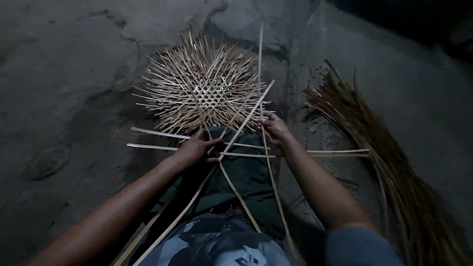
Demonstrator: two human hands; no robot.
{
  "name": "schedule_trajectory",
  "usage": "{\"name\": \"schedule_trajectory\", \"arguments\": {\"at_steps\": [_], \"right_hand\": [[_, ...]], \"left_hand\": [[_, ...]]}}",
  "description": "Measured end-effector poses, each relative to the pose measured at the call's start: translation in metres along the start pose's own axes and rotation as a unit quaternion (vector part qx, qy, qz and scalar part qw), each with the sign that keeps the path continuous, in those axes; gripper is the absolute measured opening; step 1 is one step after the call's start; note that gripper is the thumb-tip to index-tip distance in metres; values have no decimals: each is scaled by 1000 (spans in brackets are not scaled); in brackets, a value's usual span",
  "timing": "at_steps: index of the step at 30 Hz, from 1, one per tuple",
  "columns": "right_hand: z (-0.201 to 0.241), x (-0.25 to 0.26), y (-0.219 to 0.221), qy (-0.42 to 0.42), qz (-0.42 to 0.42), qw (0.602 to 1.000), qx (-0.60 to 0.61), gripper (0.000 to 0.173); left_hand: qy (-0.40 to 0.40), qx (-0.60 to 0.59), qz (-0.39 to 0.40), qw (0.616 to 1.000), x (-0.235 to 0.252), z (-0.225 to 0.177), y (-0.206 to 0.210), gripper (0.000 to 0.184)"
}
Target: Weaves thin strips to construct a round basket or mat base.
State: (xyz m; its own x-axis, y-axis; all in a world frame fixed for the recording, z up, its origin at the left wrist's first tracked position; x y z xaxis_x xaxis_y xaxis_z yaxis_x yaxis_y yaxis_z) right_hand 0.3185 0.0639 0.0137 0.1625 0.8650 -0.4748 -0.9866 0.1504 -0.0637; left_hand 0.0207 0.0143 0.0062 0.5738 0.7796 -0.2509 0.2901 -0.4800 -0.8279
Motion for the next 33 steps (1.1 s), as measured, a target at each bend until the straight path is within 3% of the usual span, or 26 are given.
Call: {"name": "schedule_trajectory", "arguments": {"at_steps": [6, 11, 14, 17, 24, 33], "right_hand": [[-12, -65, 33, 35, 165, 972, -163, 39], [-36, -107, 54, 18, 146, 960, -236, 35], [-41, -114, 53, 60, 179, 956, -226, 46], [-57, -124, 52, 41, 199, 951, -233, 52], [-73, -142, 57, -34, 132, 957, -255, 41], [-74, -135, 64, -25, 143, 963, -227, 42]], "left_hand": [[-3, -15, -7, 1000, -1, 0, 1, 60], [15, -11, -13, 1000, 4, 8, 7, 61], [13, -15, -11, 1000, 0, 6, 4, 61], [11, -21, -8, 1000, -7, 3, 2, 62], [-14, -38, 0, 999, -20, 1, 6, 62], [-7, -25, -35, 999, -25, -4, 7, 59]]}}
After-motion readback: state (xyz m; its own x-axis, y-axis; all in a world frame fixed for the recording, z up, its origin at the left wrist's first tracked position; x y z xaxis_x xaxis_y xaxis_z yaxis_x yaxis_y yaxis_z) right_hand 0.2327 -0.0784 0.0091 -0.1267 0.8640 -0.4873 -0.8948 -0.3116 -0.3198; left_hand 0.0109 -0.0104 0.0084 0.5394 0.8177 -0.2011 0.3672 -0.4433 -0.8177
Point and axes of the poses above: each hand's wrist, its own x-axis towards the middle knuckle, its own y-axis out of the palm, z = x × y, the point moved 2 cm from there along x, towards the middle knuckle, and after that the axes turned 1 degree about x, right-handed, at the moved point
